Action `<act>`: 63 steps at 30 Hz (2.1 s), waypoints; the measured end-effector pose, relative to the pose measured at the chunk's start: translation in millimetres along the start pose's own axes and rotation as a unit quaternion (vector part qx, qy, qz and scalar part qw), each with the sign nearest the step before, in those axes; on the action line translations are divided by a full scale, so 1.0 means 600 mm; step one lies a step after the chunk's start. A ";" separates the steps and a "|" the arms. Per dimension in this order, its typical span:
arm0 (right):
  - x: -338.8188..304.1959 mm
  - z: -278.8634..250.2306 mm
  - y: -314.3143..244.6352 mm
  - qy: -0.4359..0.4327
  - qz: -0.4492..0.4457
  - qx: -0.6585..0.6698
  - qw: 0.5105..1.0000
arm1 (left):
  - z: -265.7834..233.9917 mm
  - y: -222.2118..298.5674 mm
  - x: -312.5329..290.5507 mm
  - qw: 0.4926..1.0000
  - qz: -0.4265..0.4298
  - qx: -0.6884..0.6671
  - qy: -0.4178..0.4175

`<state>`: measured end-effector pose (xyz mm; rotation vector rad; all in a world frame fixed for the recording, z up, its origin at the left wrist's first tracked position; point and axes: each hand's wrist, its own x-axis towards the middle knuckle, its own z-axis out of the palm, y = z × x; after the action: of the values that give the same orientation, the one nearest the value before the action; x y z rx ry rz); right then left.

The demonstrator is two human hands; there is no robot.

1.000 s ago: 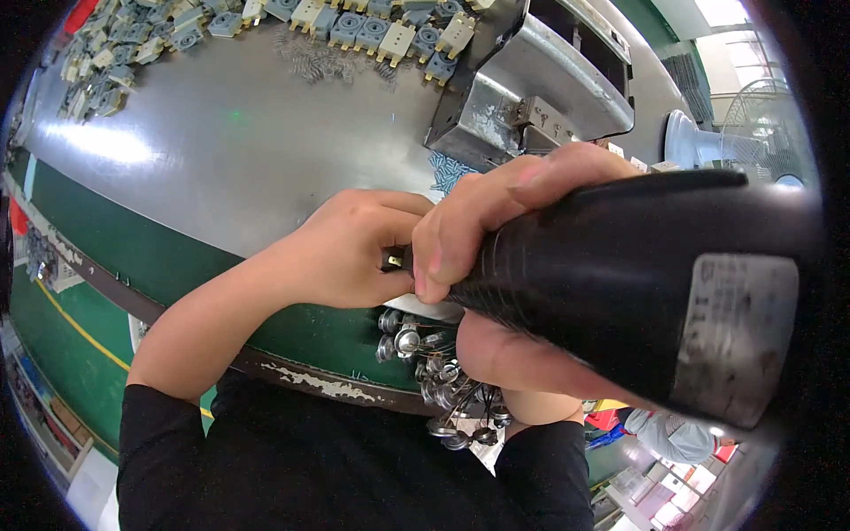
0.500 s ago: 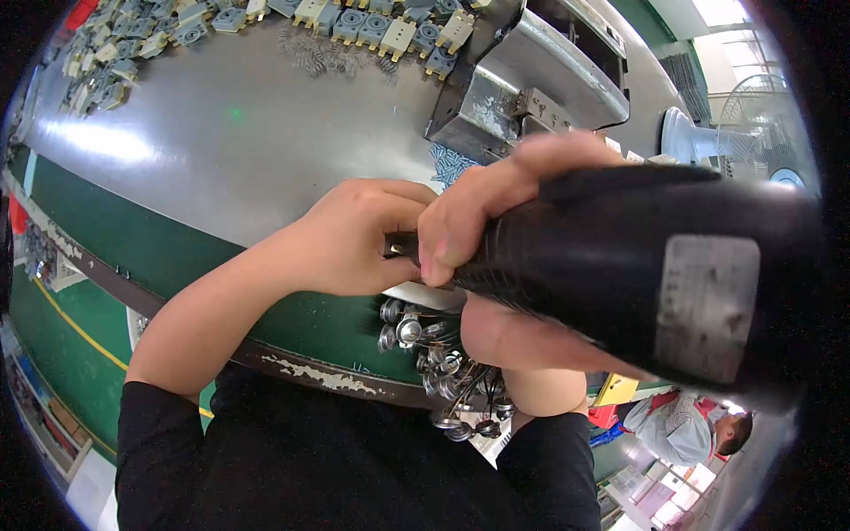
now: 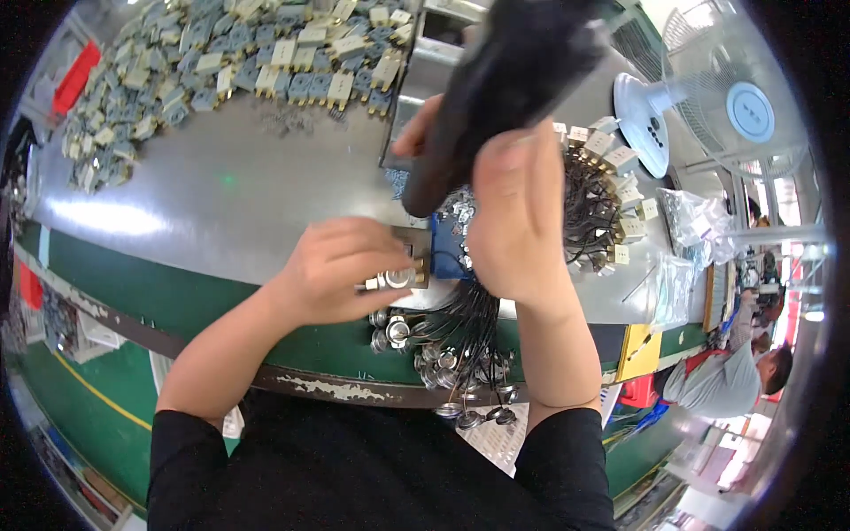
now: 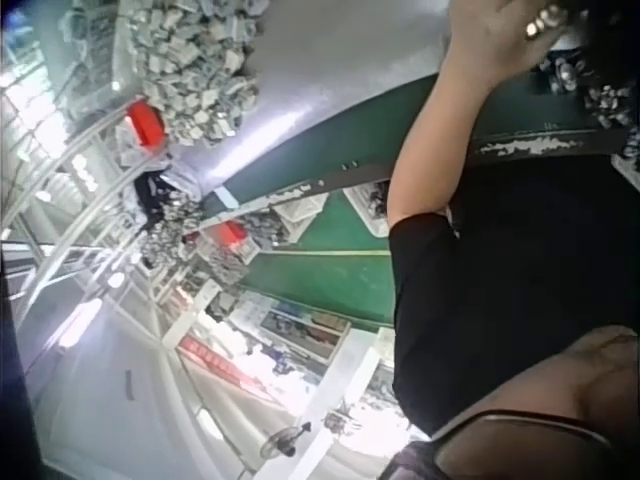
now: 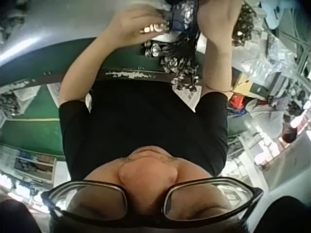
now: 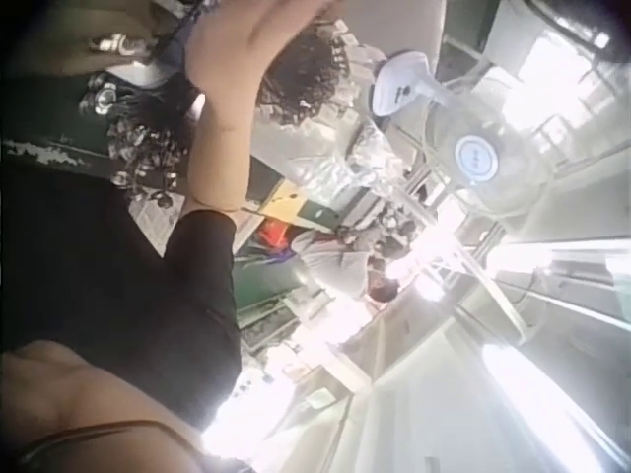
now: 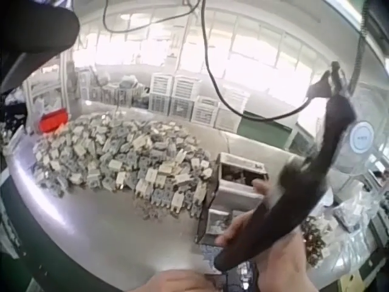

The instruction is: Manually assemble and secure components of electrical connectors using an electric screwdriver.

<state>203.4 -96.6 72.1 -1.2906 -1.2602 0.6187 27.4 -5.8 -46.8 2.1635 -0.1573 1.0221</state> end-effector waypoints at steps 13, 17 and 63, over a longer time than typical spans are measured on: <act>-0.098 -0.043 0.001 -0.217 -0.029 -0.294 0.931 | 0.002 0.021 -0.017 0.999 -0.053 -0.005 -0.009; -0.124 -0.020 0.009 -0.232 0.007 -0.299 0.926 | 0.001 0.034 -0.012 0.996 -0.051 0.058 0.054; -0.218 -0.092 0.026 -0.026 0.192 -0.280 0.940 | 0.061 0.129 0.010 0.962 -0.010 -0.181 -0.205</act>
<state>222.0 -229.9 24.5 -2.0388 -1.2847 0.5854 23.9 -85.3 -14.7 2.0011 -0.4775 0.4731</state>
